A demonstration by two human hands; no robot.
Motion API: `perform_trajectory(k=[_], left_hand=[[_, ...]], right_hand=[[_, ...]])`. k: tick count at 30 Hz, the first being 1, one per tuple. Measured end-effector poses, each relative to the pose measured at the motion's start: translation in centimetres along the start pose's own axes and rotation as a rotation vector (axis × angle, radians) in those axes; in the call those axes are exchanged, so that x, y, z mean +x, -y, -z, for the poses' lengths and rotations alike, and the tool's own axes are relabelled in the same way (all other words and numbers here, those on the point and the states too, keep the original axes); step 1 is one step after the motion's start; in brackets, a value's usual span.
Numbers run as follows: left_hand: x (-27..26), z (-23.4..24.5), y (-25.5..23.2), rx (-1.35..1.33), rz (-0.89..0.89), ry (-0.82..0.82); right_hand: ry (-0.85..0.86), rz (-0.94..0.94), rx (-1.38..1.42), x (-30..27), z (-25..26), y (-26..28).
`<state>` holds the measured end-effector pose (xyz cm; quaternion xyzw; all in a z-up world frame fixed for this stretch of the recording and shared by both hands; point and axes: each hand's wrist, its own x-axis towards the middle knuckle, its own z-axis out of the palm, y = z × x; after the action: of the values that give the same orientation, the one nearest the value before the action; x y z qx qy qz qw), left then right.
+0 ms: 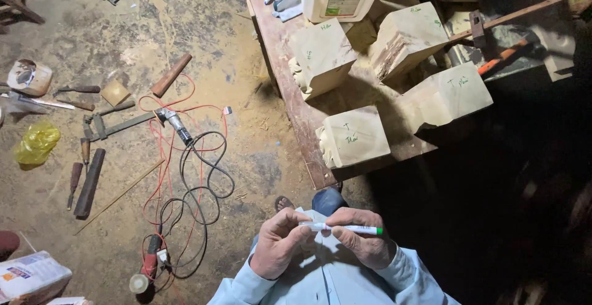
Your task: A person in a woodworking shop marks several wooden blocks using a green marker and then uses a cardboard template for further layout.
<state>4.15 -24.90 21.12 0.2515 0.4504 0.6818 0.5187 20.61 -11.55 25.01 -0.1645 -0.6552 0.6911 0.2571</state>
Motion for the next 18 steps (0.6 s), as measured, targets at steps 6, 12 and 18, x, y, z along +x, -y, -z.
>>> perform_trajectory(k=[6, 12, 18], left_hand=[[0.9, -0.1, 0.6, 0.027, -0.036, -0.051], [1.5, 0.2, -0.5, 0.213, -0.12, -0.022], [2.0, -0.1, -5.8, 0.641, -0.336, 0.346]], right_hand=[[-0.203, -0.041, 0.051, 1.0, -0.2, -0.6], [-0.212, -0.248, 0.445, 0.0, 1.1, -0.6], [0.134, 0.038, 0.062, 0.7, 1.1, 1.4]])
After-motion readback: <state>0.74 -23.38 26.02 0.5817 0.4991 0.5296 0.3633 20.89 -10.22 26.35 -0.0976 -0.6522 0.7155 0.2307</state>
